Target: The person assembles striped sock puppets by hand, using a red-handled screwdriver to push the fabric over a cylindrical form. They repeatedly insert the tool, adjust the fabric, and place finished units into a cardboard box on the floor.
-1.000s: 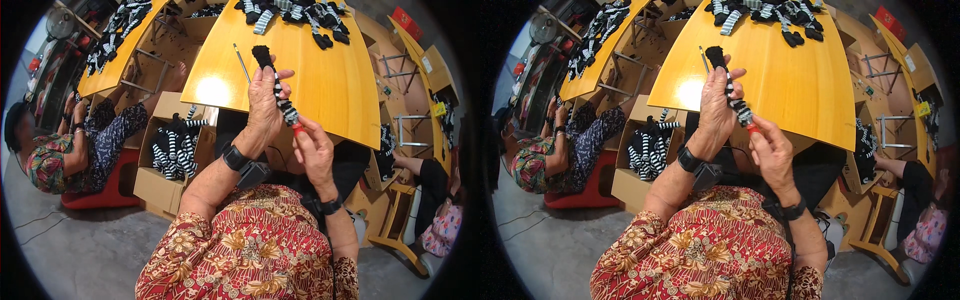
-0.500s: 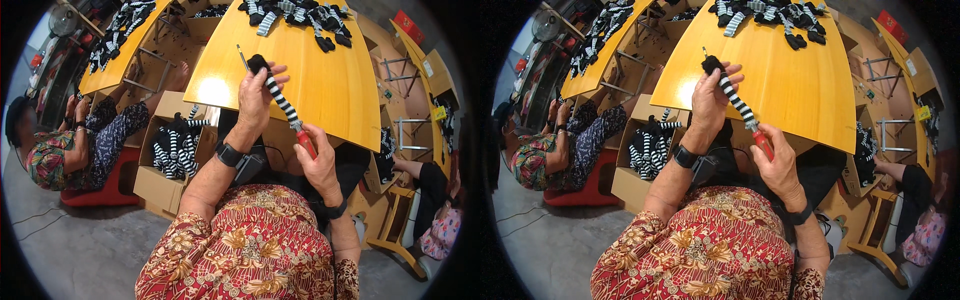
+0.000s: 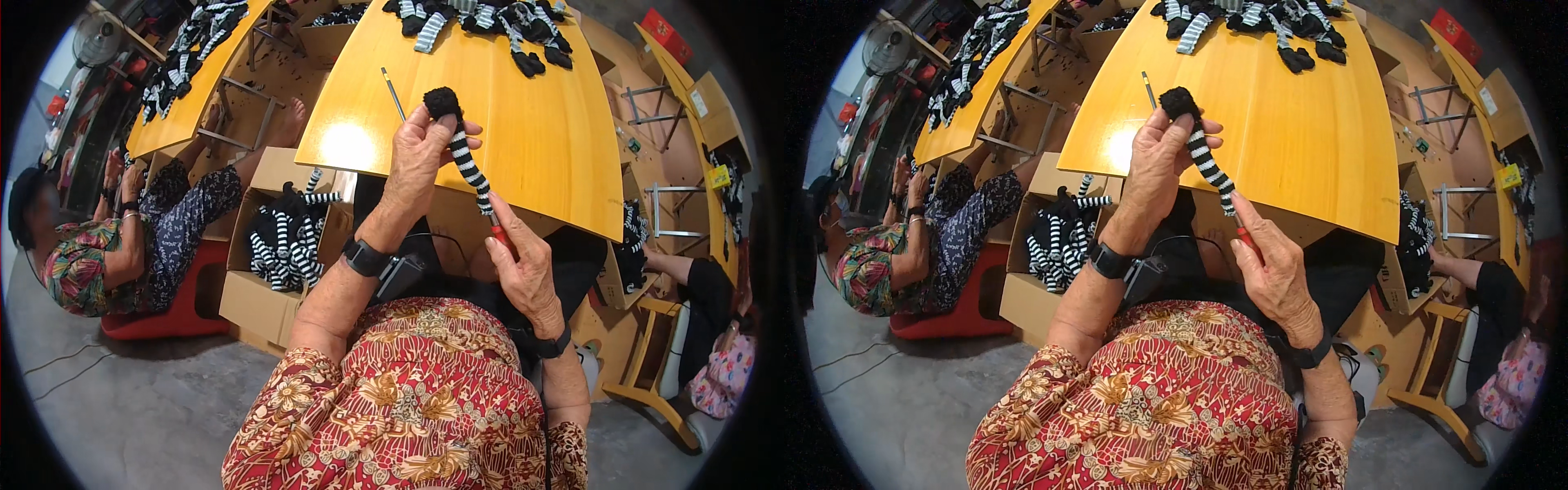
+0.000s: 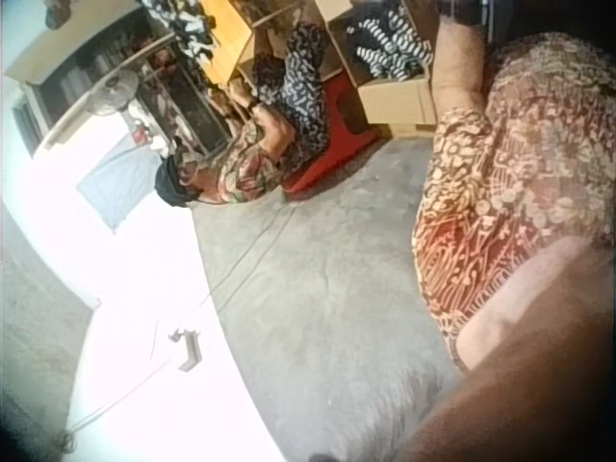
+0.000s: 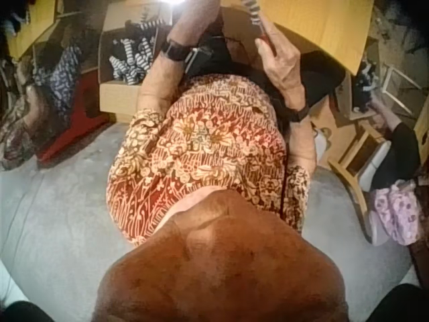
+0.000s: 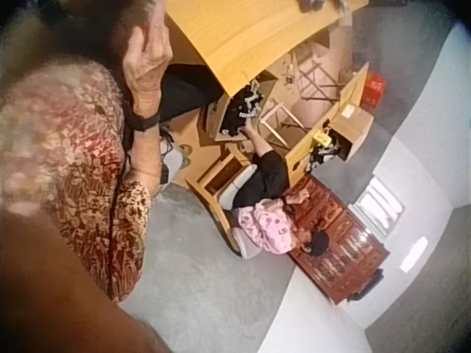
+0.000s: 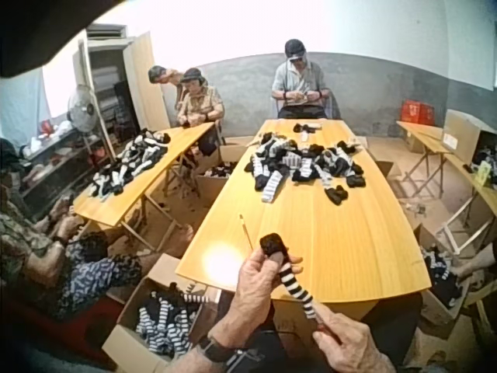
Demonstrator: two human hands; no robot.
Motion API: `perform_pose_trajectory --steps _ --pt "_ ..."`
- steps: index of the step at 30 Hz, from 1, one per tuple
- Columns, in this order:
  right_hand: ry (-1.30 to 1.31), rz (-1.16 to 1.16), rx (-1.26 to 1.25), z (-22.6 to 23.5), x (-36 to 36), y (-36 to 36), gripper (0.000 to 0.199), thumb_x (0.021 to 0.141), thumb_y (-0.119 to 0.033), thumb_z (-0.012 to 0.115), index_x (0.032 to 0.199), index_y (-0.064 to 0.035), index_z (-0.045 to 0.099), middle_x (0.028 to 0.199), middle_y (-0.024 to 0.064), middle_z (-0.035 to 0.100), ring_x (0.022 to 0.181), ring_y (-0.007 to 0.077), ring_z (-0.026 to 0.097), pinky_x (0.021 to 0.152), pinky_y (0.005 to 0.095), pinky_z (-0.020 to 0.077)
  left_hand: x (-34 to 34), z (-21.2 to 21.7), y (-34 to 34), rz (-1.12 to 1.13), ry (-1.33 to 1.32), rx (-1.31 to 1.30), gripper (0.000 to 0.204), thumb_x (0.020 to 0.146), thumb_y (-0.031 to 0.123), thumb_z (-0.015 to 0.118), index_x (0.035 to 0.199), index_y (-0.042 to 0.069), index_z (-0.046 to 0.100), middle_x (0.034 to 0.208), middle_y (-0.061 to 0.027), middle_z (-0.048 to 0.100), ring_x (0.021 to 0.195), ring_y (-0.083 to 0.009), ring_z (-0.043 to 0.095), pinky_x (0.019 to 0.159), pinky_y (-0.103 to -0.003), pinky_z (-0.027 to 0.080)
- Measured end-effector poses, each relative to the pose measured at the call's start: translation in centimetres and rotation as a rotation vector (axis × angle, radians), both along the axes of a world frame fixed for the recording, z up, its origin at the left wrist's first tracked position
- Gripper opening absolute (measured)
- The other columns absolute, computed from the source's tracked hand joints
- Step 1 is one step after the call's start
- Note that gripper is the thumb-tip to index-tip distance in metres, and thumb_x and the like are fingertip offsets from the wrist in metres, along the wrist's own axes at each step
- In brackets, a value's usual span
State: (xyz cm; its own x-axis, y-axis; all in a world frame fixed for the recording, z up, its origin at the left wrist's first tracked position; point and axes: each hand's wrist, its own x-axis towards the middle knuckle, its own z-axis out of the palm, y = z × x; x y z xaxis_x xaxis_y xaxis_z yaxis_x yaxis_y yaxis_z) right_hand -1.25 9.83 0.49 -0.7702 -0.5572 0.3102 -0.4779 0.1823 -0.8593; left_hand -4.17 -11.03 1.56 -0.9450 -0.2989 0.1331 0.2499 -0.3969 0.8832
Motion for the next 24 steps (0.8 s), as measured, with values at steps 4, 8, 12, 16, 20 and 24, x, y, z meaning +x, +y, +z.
perform_pose_trajectory --steps 4,8,12,16,20,24 --pt "-0.667 0.148 -0.264 0.9 0.1 1.7 0.049 0.091 -0.002 0.053 0.139 -0.0055 0.047 0.074 0.0060 0.058 0.049 0.0094 0.051 0.044 0.0206 0.0398 0.7 1.5 -0.7 -0.126 0.104 0.174 0.036 0.100 0.026 0.051 0.129 0.005 0.047 0.109 -0.0141 0.066 0.096 -0.0199 0.067 0.081 -0.031 0.056" --pt "-0.962 0.272 -0.492 0.2 0.2 3.0 0.047 0.095 -0.010 0.052 0.140 -0.0029 0.043 0.073 0.0087 0.058 0.046 0.0099 0.051 0.039 0.0200 0.0390 0.5 0.8 -1.8 -0.239 0.133 0.207 0.034 0.097 0.018 0.056 0.127 0.002 0.052 0.113 -0.0128 0.065 0.101 -0.0202 0.065 0.082 -0.032 0.057" --pt "-0.957 0.296 -0.459 0.9 1.0 2.8 0.051 0.095 -0.013 0.051 0.144 -0.0041 0.039 0.071 0.0078 0.057 0.046 0.0096 0.050 0.041 0.0202 0.0399 0.7 0.4 -2.1 -0.215 0.098 0.273 0.022 0.092 0.008 0.062 0.114 0.003 0.059 0.109 -0.0090 0.066 0.093 -0.0175 0.067 0.080 -0.031 0.057" --pt "-0.732 0.220 -0.201 2.0 1.4 3.3 0.052 0.095 -0.010 0.047 0.146 -0.0041 0.037 0.066 0.0034 0.054 0.049 0.0071 0.050 0.045 0.0205 0.0403 1.1 1.1 -1.6 -0.151 0.030 0.233 0.016 0.089 0.004 0.063 0.104 0.005 0.060 0.103 -0.0046 0.066 0.088 -0.0134 0.066 0.075 -0.029 0.056" --pt "-0.421 0.087 0.046 2.7 2.6 2.7 0.049 0.095 -0.008 0.047 0.143 -0.0029 0.042 0.070 0.0039 0.054 0.055 0.0077 0.051 0.054 0.0225 0.0442 1.1 0.7 -0.7 0.077 -0.034 0.071 0.013 0.088 0.005 0.065 0.099 0.007 0.059 0.094 0.0000 0.064 0.086 -0.0092 0.063 0.071 -0.026 0.054" --pt "-0.213 -0.028 0.092 1.6 3.3 2.2 0.047 0.092 -0.004 0.050 0.139 -0.0019 0.047 0.082 0.0099 0.061 0.068 0.0129 0.057 0.066 0.0253 0.0473 0.5 0.3 0.2 0.148 0.010 0.051 0.014 0.088 0.006 0.065 0.100 0.007 0.059 0.093 0.0019 0.062 0.086 -0.0074 0.061 0.070 -0.025 0.053"
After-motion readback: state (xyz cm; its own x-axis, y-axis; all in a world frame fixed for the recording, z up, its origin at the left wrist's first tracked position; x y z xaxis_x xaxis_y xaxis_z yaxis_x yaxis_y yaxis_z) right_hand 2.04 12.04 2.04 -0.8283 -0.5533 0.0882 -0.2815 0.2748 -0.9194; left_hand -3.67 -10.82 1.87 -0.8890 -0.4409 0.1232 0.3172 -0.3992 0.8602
